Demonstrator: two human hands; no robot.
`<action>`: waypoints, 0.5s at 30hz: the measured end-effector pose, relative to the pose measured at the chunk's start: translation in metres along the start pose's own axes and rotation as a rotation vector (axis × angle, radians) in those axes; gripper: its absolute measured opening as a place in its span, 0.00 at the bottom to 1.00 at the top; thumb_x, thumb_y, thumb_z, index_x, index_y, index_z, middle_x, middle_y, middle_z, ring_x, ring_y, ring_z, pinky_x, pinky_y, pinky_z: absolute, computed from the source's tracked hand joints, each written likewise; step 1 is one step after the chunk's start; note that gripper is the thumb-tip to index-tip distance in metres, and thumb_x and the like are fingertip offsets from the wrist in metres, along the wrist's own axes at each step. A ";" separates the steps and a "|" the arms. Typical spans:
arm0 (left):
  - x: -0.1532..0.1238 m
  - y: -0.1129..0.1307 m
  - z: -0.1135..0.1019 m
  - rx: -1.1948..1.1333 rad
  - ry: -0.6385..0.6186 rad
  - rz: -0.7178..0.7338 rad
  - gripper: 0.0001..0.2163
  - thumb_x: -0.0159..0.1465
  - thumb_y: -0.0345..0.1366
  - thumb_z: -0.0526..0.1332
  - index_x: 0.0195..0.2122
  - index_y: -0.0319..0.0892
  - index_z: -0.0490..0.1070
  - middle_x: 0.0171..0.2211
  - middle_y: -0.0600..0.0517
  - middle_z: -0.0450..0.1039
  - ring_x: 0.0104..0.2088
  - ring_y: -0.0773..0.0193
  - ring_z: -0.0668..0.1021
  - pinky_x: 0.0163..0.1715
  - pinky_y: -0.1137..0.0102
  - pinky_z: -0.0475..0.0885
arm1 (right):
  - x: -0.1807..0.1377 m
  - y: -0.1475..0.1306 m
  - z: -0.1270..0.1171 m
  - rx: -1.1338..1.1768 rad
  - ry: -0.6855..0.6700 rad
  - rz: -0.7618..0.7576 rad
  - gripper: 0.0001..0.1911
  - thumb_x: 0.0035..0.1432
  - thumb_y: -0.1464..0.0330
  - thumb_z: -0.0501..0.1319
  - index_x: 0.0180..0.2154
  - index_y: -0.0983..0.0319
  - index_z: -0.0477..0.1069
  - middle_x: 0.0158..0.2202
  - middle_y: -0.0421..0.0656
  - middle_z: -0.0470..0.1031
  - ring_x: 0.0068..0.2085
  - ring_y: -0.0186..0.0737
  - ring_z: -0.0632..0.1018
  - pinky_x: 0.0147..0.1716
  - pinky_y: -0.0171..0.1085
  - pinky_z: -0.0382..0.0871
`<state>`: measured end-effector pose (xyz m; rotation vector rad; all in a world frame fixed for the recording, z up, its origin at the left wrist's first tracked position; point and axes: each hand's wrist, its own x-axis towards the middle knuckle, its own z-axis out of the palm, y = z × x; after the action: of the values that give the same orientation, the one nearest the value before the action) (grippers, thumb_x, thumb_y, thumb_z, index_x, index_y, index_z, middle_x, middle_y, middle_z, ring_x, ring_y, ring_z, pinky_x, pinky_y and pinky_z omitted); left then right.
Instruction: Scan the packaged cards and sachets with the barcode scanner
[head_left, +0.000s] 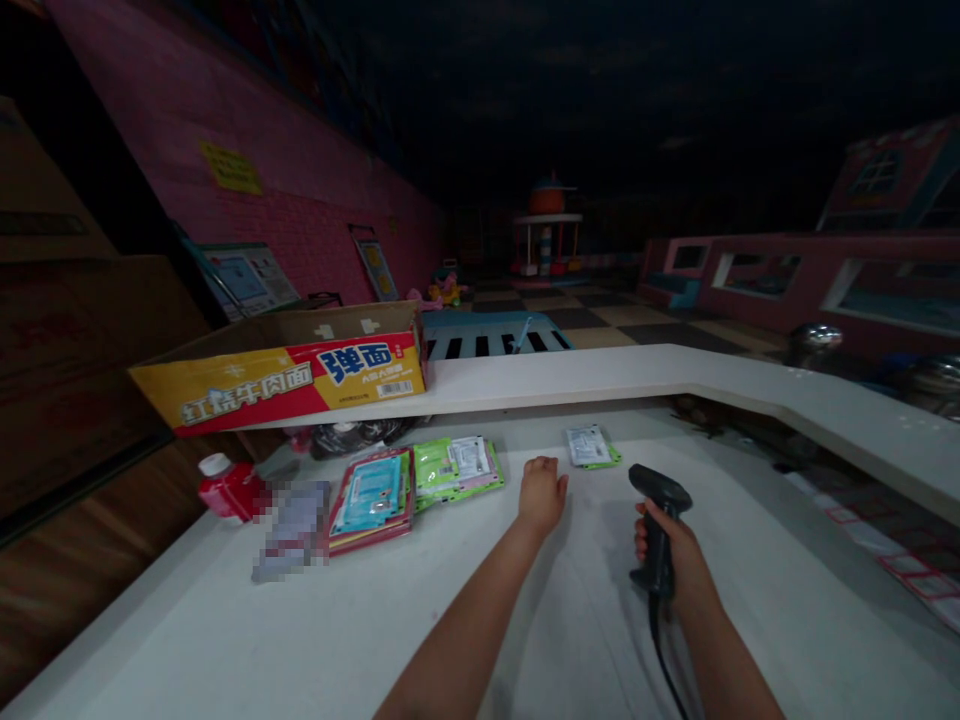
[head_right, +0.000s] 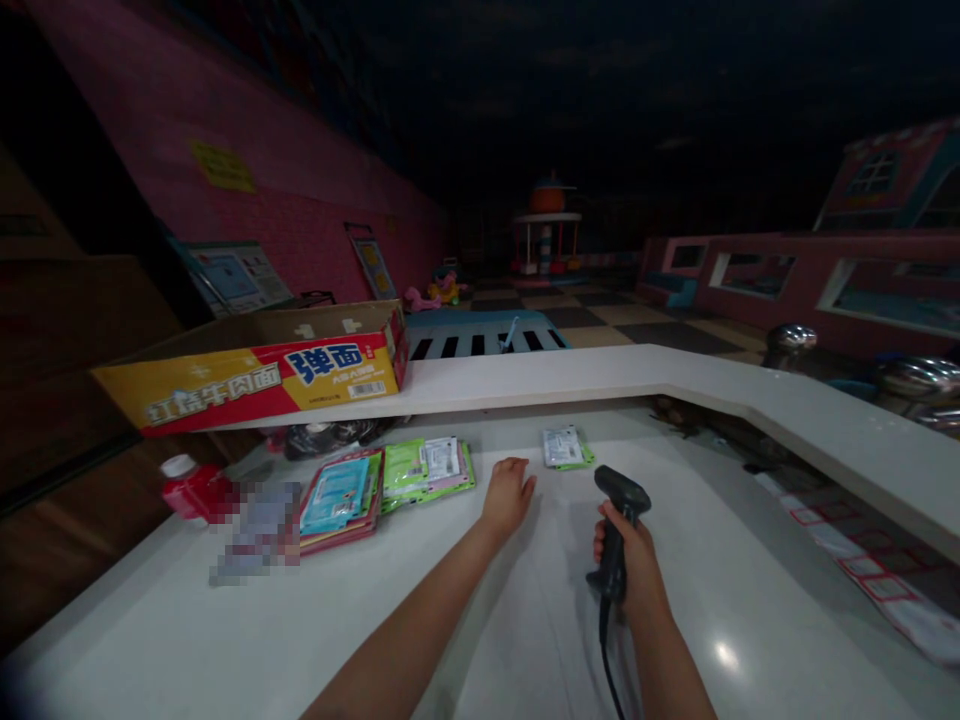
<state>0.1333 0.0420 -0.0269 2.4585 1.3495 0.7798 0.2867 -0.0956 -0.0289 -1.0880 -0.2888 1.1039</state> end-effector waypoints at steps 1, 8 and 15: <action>0.006 0.004 0.004 -0.004 -0.027 -0.040 0.16 0.65 0.34 0.56 0.53 0.35 0.72 0.49 0.39 0.74 0.53 0.53 0.73 0.57 0.60 0.64 | -0.001 -0.001 0.001 0.011 0.017 -0.008 0.25 0.40 0.55 0.74 0.33 0.62 0.69 0.16 0.33 0.70 0.16 0.30 0.69 0.13 0.28 0.64; 0.045 0.027 0.024 0.002 -0.089 -0.284 0.13 0.64 0.39 0.58 0.44 0.39 0.77 0.44 0.42 0.77 0.50 0.55 0.74 0.54 0.64 0.62 | 0.001 -0.002 0.006 0.037 0.049 0.019 0.28 0.35 0.53 0.76 0.33 0.63 0.70 0.16 0.33 0.69 0.15 0.30 0.68 0.12 0.29 0.63; 0.064 0.044 0.034 0.042 -0.083 -0.564 0.21 0.56 0.51 0.65 0.42 0.38 0.78 0.51 0.37 0.73 0.53 0.47 0.71 0.53 0.61 0.61 | -0.007 -0.004 0.013 0.020 0.028 -0.015 0.27 0.39 0.52 0.74 0.33 0.62 0.70 0.17 0.33 0.69 0.16 0.29 0.68 0.13 0.28 0.62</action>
<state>0.2108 0.0734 -0.0138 1.9436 1.9038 0.5050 0.2768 -0.0941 -0.0169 -1.0806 -0.2632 1.0751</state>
